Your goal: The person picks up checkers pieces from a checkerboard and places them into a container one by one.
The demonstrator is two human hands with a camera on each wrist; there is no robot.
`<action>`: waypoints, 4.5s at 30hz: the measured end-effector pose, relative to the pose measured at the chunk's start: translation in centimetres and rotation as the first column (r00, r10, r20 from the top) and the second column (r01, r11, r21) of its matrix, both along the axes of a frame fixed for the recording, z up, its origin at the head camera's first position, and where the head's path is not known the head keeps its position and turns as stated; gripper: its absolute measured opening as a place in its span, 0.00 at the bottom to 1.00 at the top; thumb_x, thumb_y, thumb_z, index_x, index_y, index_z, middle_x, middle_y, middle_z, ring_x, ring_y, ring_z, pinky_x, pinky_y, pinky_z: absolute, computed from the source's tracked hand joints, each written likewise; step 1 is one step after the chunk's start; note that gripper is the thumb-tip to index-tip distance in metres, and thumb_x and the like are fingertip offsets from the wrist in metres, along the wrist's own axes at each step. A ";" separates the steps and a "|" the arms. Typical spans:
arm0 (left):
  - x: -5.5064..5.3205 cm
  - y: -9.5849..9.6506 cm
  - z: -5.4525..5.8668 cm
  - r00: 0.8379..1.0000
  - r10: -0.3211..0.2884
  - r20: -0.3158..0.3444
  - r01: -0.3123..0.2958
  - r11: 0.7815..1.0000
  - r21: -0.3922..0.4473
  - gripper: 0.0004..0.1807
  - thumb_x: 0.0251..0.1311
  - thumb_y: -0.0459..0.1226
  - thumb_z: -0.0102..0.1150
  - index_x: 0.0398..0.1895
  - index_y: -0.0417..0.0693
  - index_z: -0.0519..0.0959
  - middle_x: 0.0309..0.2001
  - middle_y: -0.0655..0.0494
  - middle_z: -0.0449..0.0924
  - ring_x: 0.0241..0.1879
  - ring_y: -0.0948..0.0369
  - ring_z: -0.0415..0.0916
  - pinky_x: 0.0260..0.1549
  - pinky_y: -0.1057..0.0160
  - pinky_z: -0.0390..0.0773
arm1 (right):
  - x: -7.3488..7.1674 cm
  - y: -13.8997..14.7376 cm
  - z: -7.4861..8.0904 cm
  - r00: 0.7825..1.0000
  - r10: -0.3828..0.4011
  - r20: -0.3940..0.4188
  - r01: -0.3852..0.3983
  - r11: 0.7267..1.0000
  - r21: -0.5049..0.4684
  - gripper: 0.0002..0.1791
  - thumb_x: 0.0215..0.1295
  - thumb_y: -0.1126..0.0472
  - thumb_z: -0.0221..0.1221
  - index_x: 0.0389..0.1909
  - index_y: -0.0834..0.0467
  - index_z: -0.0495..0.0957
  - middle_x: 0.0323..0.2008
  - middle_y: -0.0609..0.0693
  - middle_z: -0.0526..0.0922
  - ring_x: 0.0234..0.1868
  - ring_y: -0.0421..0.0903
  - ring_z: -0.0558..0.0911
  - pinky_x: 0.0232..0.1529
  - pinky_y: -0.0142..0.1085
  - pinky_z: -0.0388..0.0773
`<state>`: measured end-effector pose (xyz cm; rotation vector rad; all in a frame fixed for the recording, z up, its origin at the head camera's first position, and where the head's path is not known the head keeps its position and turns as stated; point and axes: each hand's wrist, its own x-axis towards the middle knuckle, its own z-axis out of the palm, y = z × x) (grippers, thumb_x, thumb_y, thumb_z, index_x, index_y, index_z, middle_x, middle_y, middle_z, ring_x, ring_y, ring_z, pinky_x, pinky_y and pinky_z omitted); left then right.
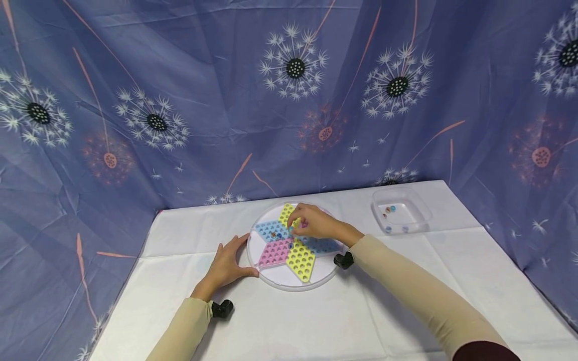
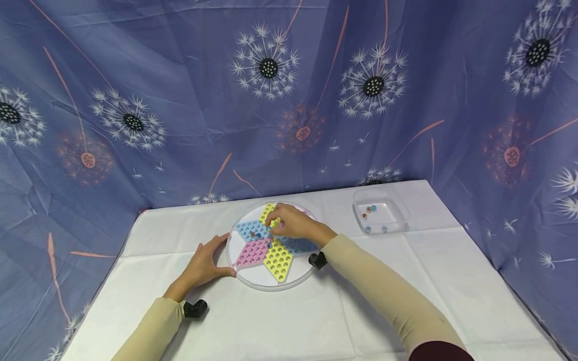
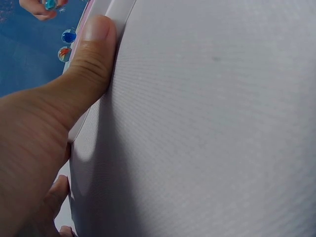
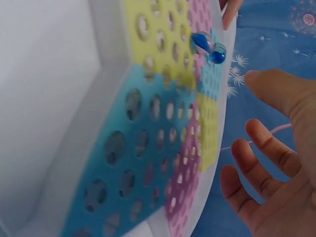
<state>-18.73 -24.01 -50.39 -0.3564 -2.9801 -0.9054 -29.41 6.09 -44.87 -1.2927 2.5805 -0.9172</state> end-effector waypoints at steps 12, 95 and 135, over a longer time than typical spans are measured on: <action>-0.1 -0.1 -0.2 1.000 0.000 -0.007 0.000 1.000 0.007 0.65 0.28 0.61 0.79 0.75 0.52 0.60 0.71 0.44 0.62 0.73 0.44 0.52 0.70 0.36 0.36 | -0.7 0.1 0.9 1.000 0.019 -0.013 -0.020 0.999 -0.037 0.10 0.62 0.59 0.66 0.44 0.55 0.85 0.45 0.59 0.78 0.42 0.55 0.80 0.43 0.51 0.80; 0.2 0.1 -0.1 1.000 0.000 -0.030 0.000 1.000 -0.002 0.64 0.29 0.61 0.78 0.74 0.49 0.61 0.71 0.43 0.63 0.72 0.42 0.53 0.69 0.33 0.38 | -1.4 23.4 1.0 0.825 -0.563 -0.056 0.561 0.827 -0.050 0.15 0.65 0.50 0.63 0.49 0.51 0.83 0.47 0.55 0.78 0.44 0.54 0.77 0.36 0.45 0.75; 0.1 0.0 -0.1 1.000 0.001 -0.001 -0.001 1.000 -0.011 0.65 0.29 0.63 0.77 0.75 0.52 0.59 0.72 0.46 0.61 0.73 0.45 0.51 0.70 0.36 0.36 | -3.6 23.4 -0.9 0.831 -0.557 -0.007 0.556 0.829 0.060 0.11 0.63 0.58 0.65 0.44 0.57 0.83 0.47 0.65 0.79 0.43 0.62 0.79 0.45 0.57 0.77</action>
